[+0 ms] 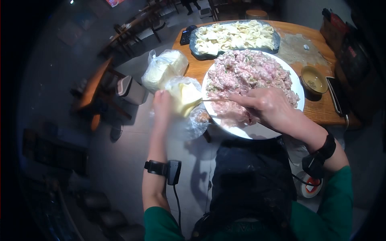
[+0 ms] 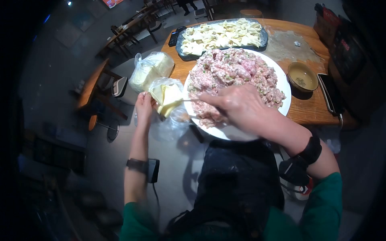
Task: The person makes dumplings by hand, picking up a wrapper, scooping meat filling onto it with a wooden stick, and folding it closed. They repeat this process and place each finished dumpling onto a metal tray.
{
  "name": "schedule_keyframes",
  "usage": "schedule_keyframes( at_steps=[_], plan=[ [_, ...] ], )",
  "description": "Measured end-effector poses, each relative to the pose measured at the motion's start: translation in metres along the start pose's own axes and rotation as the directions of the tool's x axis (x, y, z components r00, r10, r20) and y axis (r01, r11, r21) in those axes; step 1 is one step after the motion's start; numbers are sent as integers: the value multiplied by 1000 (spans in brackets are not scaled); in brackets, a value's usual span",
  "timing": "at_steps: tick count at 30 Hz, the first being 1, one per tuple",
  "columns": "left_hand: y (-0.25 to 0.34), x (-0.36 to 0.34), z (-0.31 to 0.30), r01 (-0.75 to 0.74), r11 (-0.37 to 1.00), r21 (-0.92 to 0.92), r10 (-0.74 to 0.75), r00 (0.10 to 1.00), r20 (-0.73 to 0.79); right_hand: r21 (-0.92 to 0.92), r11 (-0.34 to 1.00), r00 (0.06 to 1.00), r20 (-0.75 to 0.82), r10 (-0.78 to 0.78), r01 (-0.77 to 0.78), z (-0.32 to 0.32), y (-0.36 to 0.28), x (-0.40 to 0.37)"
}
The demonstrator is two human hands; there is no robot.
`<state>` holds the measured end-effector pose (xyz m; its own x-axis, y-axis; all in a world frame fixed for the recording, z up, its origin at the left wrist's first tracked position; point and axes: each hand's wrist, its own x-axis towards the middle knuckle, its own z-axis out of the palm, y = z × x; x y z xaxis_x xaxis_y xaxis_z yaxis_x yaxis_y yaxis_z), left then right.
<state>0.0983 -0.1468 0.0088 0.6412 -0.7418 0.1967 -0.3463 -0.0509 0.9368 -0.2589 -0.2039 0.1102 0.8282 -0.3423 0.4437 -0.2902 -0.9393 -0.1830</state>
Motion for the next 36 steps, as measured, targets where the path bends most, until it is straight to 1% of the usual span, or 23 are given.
schedule_keyframes(
  at_steps=[1, 5, 6, 7, 8, 9, 10, 11, 14, 15, 17, 18, 19, 21, 22, 23, 25, 27, 29, 30, 33, 35, 36],
  plan=[
    [4, -4, -1, 41, 996, -73, -42, 999, -9, -30, 998, 998, 14, -58, 59, 11, 0, 20],
    [3, -5, -15, 33, 992, -122, -40, 998, -52, -112, 974, 980, 9, -199, 199, 69, 4, 79],
    [-22, 7, -28, -209, 956, 204, 229, 970, -78, -153, 952, 965, 47, -260, 264, 76, 6, 88],
    [-37, 13, -35, -402, 763, 506, 474, 880, -16, -153, 951, 963, 51, -264, 269, 79, 7, 95],
    [17, -10, -36, 22, 980, -200, -38, 996, -76, -149, 959, 968, 101, -228, 241, 81, 9, 101],
    [18, -11, -43, -153, 988, -14, 150, 981, -120, -148, 966, 970, 152, -190, 213, 83, 9, 106],
    [30, -17, -51, -31, 919, -393, -16, 993, -117, -147, 974, 977, 149, -151, 173, 74, 5, 107],
    [48, -24, -57, 83, 697, -712, -169, 984, -51, -148, 974, 976, 159, -150, 174, 75, 9, 109],
    [74, -35, -64, 70, 605, -793, -173, 984, -45, -273, 948, 973, 201, -109, 162, 72, 21, 109],
    [72, -36, -65, 69, 601, -796, -175, 983, -47, -227, 961, 985, 99, -138, 158, 69, 23, 105],
    [65, -37, -65, 129, 346, -929, -173, 982, 72, -134, 979, 980, -106, -168, 154, 61, 25, 93],
    [58, -38, -63, 176, 226, -958, -133, 980, 149, -159, 984, 994, -69, -86, 74, 47, 19, 85],
    [51, -38, -58, 188, 217, -958, -139, 977, 161, -163, 984, 995, -59, -76, 65, 38, 20, 76],
    [57, -44, -45, 350, 104, -931, -30, 937, 349, -74, 995, 994, -69, -79, 73, 28, 25, 57],
    [44, -34, -40, 421, -11, -907, 26, 907, 421, -30, 998, 996, -59, -61, 60, 27, 22, 49],
    [54, -32, -28, 396, 14, -918, 2, 918, 396, -29, 998, 996, -61, -61, 60, 29, 16, 46],
    [64, -22, -10, 436, 18, -900, 71, 897, 436, -31, 998, 975, 215, -52, 60, 39, 1, 46],
    [81, -12, 6, 421, 54, -905, 105, 899, 424, -36, 955, 954, 56, -293, 296, 54, -10, 49],
    [95, -1, 15, 157, 311, -937, -215, 972, 92, -21, 958, 955, 91, -283, 286, 69, -21, 63],
    [96, 3, 10, 186, 263, -947, -177, 974, 142, -19, 960, 957, 90, -277, 280, 78, -24, 72],
    [102, 0, -2, 146, 241, -959, -166, 980, 108, -34, 955, 954, 65, -291, 294, 96, -20, 92],
    [101, -11, -15, 118, 219, -969, -181, 980, 78, -125, 974, 968, 192, -162, 188, 100, -13, 104],
    [104, -22, -24, 195, 107, -975, -55, 980, 190, -131, 971, 977, 91, -190, 201, 98, -7, 106]
  ],
)
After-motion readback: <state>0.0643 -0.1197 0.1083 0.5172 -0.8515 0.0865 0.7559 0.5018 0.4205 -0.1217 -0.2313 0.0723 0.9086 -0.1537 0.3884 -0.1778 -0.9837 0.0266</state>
